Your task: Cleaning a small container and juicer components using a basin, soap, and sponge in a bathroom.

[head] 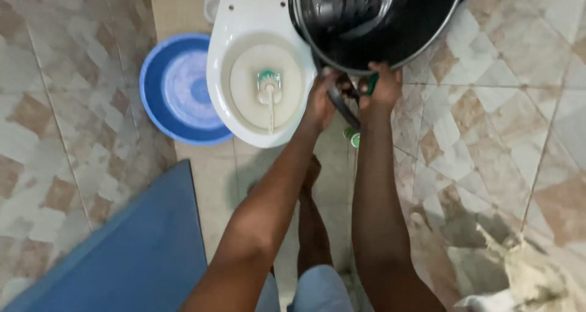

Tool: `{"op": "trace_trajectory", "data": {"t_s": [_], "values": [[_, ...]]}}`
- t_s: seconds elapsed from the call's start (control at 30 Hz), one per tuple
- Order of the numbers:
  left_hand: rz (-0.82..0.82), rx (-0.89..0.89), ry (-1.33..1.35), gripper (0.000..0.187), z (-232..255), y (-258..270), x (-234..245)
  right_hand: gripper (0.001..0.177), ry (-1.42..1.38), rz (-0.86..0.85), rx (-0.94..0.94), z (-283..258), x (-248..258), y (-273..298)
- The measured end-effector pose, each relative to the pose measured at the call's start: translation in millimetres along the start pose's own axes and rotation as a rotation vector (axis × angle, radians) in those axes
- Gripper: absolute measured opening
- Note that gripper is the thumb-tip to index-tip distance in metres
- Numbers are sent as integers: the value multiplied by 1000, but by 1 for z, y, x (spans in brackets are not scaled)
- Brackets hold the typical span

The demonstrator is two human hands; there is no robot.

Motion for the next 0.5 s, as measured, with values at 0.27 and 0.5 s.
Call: {"op": "trace_trajectory", "data": {"t_s": [0.27, 0.5], "values": [[119, 224, 64, 58, -34, 120, 49, 37, -9, 82, 40, 1, 93, 121], [217, 393, -277, 46, -63, 280, 100, 51, 71, 313, 16, 15, 217, 254]]}}
Point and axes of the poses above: each hand's wrist, its own y-axis away from the middle knuckle, its own x-axis out of the back of the hand, z = x × y, the point moved 5 cm from there along -y, towards the middle knuckle, and after that the axes turned 10 degrees about -y, right-handed, at the moved point
